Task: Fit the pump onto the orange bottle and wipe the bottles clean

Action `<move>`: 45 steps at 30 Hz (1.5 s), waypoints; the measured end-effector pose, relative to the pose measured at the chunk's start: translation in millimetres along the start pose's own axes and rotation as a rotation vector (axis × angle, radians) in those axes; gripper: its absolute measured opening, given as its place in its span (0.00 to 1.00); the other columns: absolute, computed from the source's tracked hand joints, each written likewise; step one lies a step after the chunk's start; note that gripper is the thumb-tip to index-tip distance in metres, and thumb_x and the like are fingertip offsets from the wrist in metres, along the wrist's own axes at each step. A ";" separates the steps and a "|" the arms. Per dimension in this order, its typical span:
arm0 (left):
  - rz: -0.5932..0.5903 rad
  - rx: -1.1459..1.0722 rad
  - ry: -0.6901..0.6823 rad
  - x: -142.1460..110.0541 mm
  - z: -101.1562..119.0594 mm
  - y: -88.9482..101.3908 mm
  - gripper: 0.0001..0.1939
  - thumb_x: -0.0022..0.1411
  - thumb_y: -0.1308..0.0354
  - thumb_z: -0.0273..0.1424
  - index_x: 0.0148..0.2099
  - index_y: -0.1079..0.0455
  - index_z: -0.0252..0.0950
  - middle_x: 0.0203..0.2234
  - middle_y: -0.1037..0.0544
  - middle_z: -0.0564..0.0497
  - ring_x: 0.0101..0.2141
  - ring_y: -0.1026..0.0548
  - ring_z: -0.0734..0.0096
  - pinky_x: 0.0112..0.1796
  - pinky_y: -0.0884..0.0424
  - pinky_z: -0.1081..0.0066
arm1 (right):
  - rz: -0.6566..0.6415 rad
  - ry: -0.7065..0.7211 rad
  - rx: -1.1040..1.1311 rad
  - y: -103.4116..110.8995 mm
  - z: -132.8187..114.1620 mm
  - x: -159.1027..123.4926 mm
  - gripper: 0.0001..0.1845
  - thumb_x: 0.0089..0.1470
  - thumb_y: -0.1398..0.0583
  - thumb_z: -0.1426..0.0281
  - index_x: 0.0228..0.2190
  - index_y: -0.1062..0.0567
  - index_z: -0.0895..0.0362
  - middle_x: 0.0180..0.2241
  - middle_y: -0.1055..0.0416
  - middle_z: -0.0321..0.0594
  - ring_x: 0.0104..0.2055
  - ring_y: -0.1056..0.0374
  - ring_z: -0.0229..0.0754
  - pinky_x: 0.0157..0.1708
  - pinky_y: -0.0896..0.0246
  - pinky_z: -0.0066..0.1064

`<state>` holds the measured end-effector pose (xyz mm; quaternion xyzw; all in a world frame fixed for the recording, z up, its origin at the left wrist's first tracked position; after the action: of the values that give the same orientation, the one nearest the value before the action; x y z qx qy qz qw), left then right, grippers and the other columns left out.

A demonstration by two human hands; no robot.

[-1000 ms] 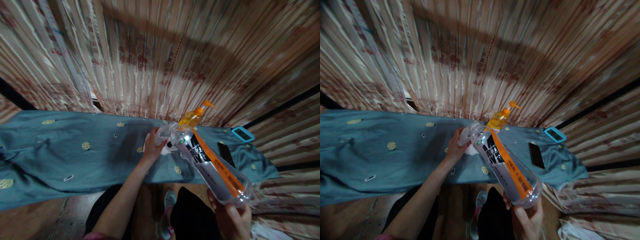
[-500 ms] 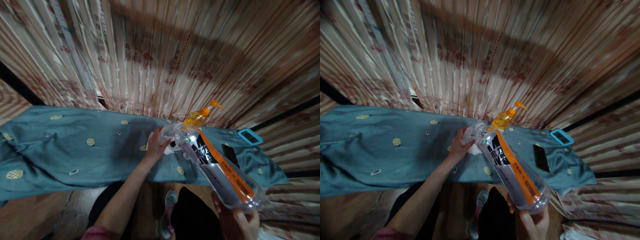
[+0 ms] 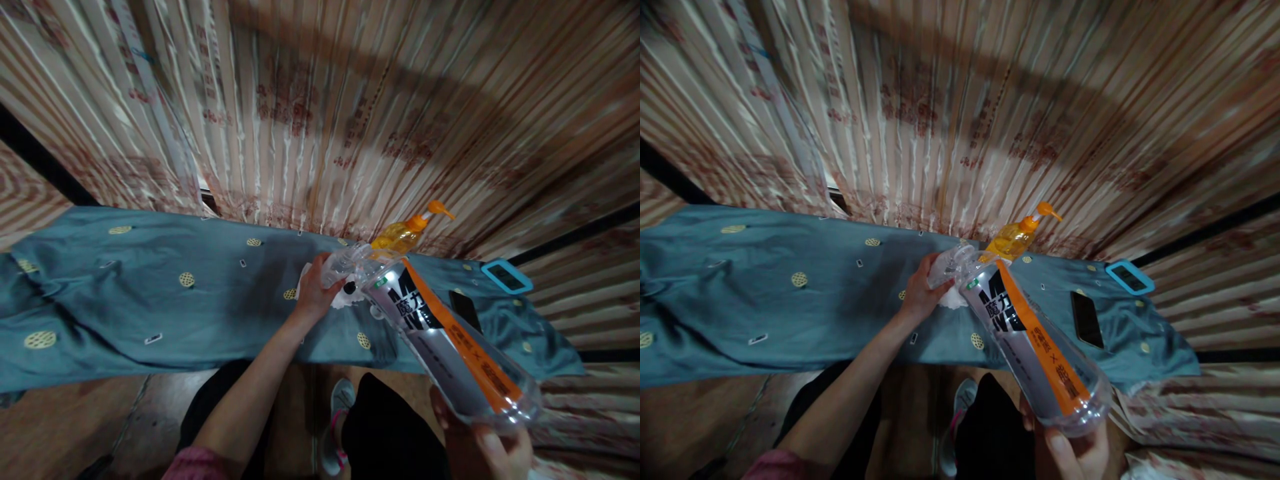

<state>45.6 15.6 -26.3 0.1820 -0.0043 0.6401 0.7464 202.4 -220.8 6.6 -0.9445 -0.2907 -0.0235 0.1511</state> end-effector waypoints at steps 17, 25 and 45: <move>0.012 -0.003 -0.015 0.0 -1.9 -1.5 0.25 0.53 0.34 0.29 0.53 0.36 0.38 0.47 0.21 0.47 0.47 0.23 0.58 0.49 0.27 0.61 | -0.118 0.069 0.021 1.8 3.0 7.8 0.36 0.33 0.29 0.70 0.48 0.26 0.56 0.40 0.28 0.45 0.33 0.33 0.44 0.22 0.33 0.33; 0.018 0.008 -0.030 0.6 -5.9 -2.7 0.25 0.53 0.34 0.30 0.53 0.36 0.38 0.46 0.21 0.47 0.46 0.22 0.58 0.47 0.26 0.61 | -0.204 0.085 0.005 21.4 14.2 16.1 0.35 0.34 0.30 0.69 0.48 0.27 0.57 0.39 0.30 0.44 0.29 0.33 0.43 0.19 0.38 0.34; 0.022 0.009 -0.031 0.6 -7.5 -3.3 0.25 0.53 0.33 0.31 0.53 0.36 0.38 0.46 0.21 0.47 0.46 0.22 0.58 0.48 0.27 0.61 | -0.067 0.058 0.028 -11.3 -6.0 2.7 0.33 0.31 0.28 0.70 0.45 0.25 0.56 0.28 0.29 0.39 0.31 0.34 0.44 0.19 0.35 0.30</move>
<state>47.2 17.8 -34.0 0.1951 -0.0149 0.6455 0.7383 198.7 -212.2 15.8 -0.9310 -0.3179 -0.0518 0.1716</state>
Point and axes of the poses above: each hand's wrist, its own x-axis towards the middle knuckle, its own y-axis out of the back of the hand, z = x × y, the point moved 1 cm from there along x, towards the middle knuckle
